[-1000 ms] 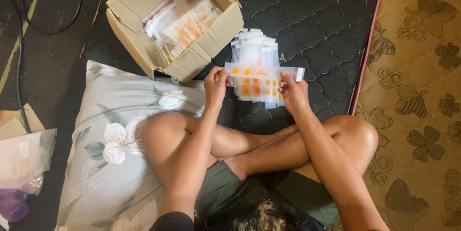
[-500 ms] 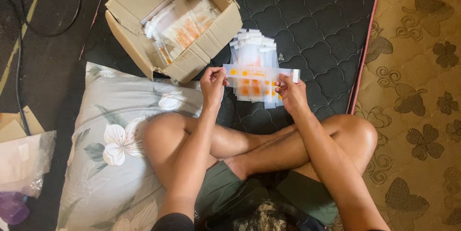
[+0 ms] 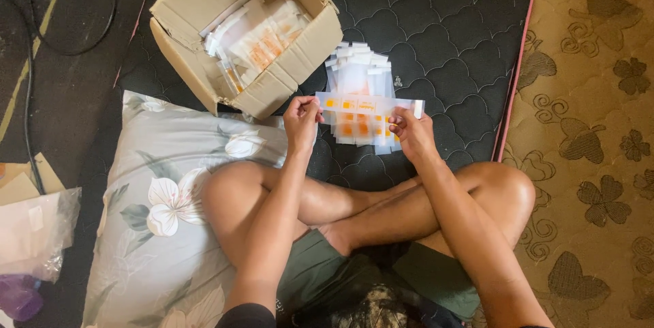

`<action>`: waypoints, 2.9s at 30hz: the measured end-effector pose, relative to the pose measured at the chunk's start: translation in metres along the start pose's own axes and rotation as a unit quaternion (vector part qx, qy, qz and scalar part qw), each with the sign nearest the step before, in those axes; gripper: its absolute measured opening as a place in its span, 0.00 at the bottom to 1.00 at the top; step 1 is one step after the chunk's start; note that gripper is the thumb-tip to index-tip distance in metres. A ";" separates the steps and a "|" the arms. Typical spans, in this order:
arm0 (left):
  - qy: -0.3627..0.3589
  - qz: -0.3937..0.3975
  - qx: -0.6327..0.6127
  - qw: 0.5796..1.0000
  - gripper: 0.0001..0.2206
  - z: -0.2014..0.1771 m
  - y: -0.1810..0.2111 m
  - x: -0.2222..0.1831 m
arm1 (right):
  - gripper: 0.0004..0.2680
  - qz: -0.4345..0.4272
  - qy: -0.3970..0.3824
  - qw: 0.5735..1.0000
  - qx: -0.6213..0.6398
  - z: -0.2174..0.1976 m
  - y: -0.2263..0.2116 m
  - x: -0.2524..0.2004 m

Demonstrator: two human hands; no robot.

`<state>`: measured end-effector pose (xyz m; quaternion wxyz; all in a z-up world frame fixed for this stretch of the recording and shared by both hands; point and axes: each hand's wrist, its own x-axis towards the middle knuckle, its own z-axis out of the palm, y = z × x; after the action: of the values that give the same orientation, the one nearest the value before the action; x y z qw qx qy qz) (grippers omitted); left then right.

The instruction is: Sorting and packing plastic bags into a cardboard box while sitting on a mattress.

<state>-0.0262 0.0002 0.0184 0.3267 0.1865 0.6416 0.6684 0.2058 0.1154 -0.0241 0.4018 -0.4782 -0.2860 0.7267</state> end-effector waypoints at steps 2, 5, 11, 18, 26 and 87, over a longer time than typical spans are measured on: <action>0.000 -0.001 -0.002 1.000 0.05 0.000 0.002 0.000 | 0.07 0.000 0.000 1.000 0.002 0.000 0.000 0.000; 0.001 0.001 -0.004 1.000 0.05 0.001 0.004 -0.002 | 0.07 -0.001 0.003 1.000 0.008 0.004 -0.004 -0.005; -0.002 0.015 -0.015 1.000 0.05 0.001 0.003 -0.004 | 0.06 -0.002 0.012 1.000 0.027 0.012 -0.011 -0.012; -0.095 0.054 0.134 0.985 0.06 -0.005 -0.017 -0.003 | 0.04 -0.025 0.047 0.998 0.023 0.004 -0.013 -0.001; -0.307 0.091 0.471 0.822 0.10 0.010 0.009 -0.044 | 0.01 -0.061 -0.030 0.997 0.033 0.021 -0.028 -0.011; -0.171 -0.008 0.100 0.980 0.03 0.060 0.020 0.027 | 0.12 0.167 -0.404 0.842 -0.316 0.012 0.017 0.000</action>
<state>-0.0089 0.0632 0.0395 0.4166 0.3251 0.6410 0.5566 0.1893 0.1062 -0.0336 -0.0499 -0.2836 -0.5528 0.7820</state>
